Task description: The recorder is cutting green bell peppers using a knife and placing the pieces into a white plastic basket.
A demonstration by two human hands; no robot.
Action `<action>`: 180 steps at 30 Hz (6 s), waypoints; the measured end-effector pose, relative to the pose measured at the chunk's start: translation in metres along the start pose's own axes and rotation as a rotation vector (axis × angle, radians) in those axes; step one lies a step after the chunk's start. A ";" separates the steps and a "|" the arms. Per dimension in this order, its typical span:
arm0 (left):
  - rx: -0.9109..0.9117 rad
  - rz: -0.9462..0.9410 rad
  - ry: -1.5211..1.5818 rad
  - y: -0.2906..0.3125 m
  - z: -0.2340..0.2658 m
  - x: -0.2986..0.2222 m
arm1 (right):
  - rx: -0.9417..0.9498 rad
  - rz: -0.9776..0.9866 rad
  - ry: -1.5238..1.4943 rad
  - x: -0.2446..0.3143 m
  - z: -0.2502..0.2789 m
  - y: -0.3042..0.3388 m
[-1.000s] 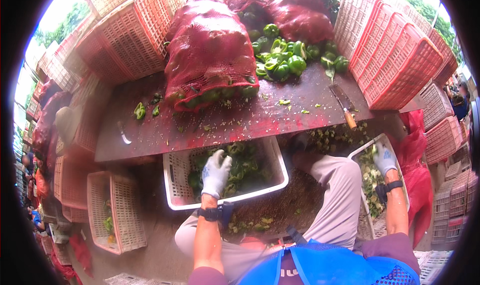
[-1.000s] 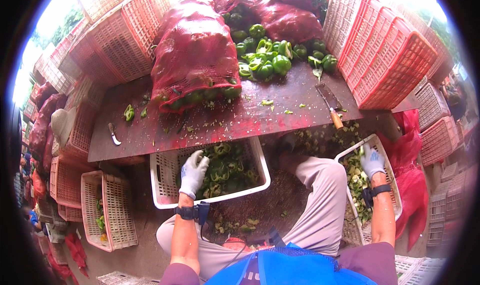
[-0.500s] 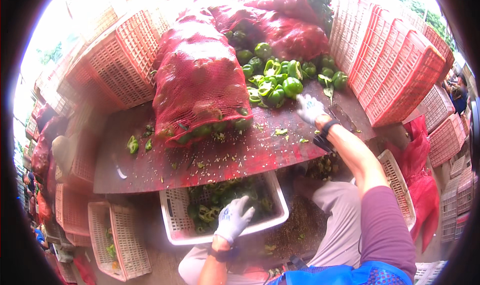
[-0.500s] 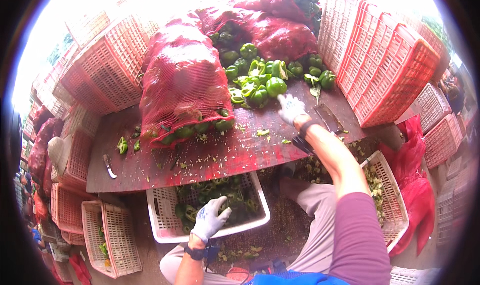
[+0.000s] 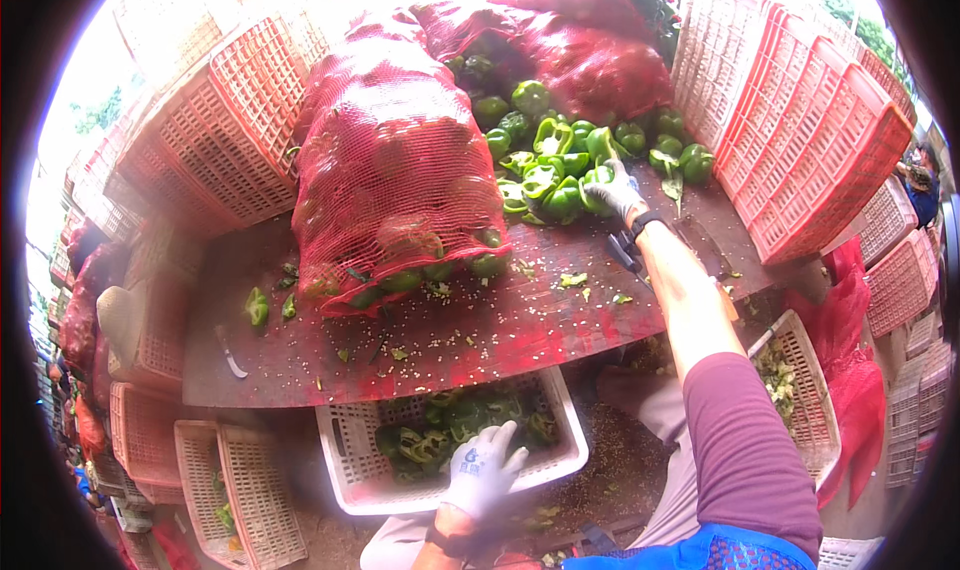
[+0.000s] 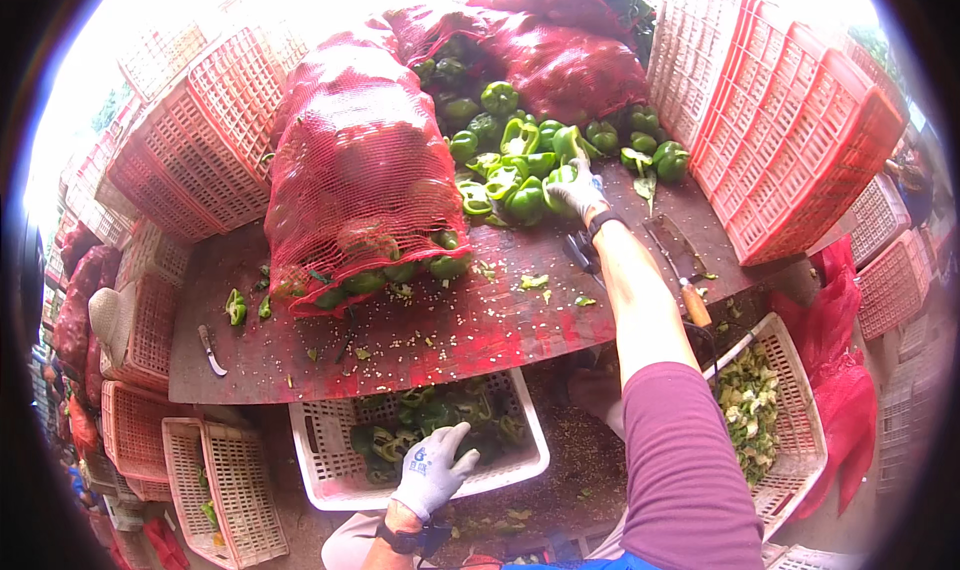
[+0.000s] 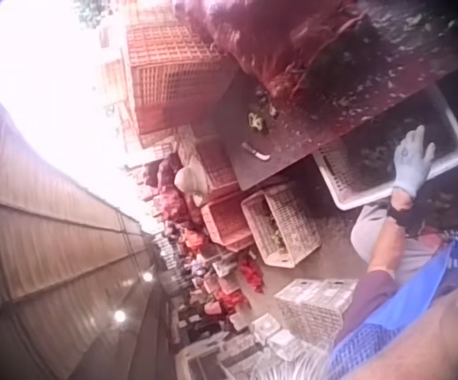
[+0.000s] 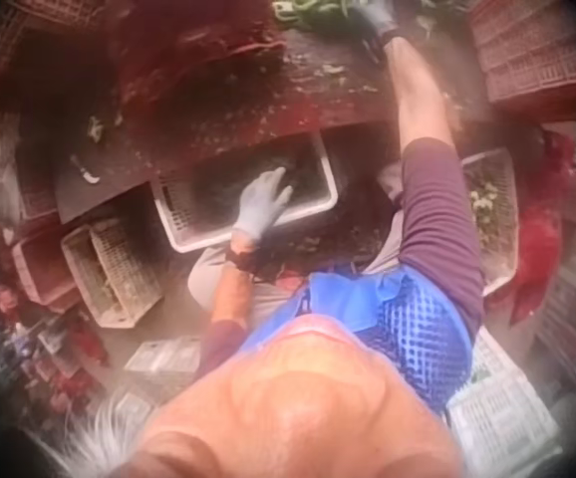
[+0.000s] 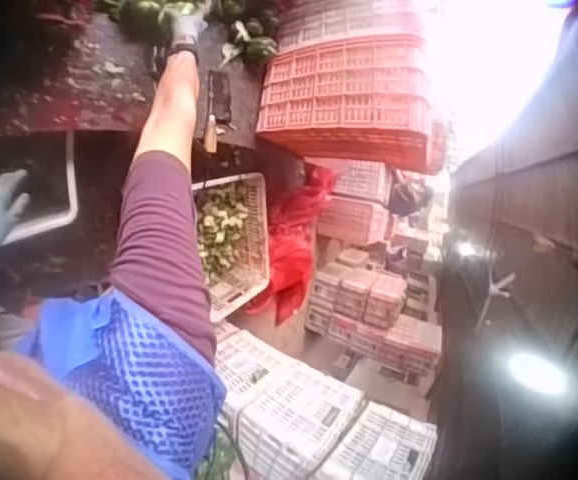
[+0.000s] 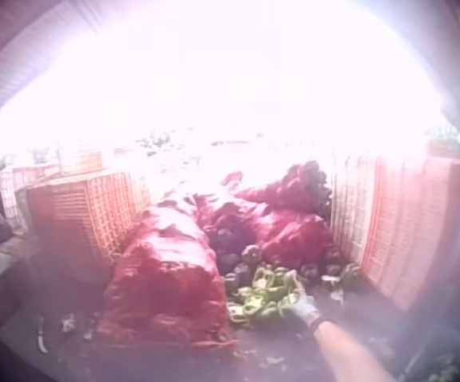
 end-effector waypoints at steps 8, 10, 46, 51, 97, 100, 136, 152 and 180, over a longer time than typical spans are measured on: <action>-0.220 0.097 0.424 -0.001 -0.016 0.027 | 0.340 0.390 -0.563 0.008 0.013 0.114; -0.162 0.255 1.005 -0.011 -0.015 0.025 | 0.459 0.360 -0.747 0.019 0.012 0.154; -0.113 -0.091 2.062 0.038 0.054 0.007 | -0.609 0.906 0.404 0.005 -0.021 0.247; -0.162 -0.070 2.041 0.053 0.062 0.003 | -0.272 0.864 0.661 0.019 -0.029 0.265; -0.756 0.113 0.793 0.029 0.024 0.076 | 0.271 0.197 -0.240 -0.028 0.039 0.307; -0.733 0.151 0.939 0.026 0.022 0.072 | 0.028 0.245 0.231 -0.008 0.036 0.273; -0.494 0.047 1.643 0.016 -0.003 0.044 | 0.944 0.385 -0.580 0.083 -0.012 0.417; -0.189 0.186 0.843 -0.001 -0.024 0.024 | 0.400 0.301 1.101 -0.211 0.195 0.270; -0.186 0.083 0.609 0.001 -0.004 0.006 | -0.049 0.583 0.453 0.072 -0.023 0.128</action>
Point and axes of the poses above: each hand's wrist, its own y-axis away from the middle knuckle, its own z-axis out of the back of the hand, x = y × z, the point moved 1 cm from there along -y, towards the middle knuckle, and after that the axes turned 14 degrees about y, right-handed, at the moved point
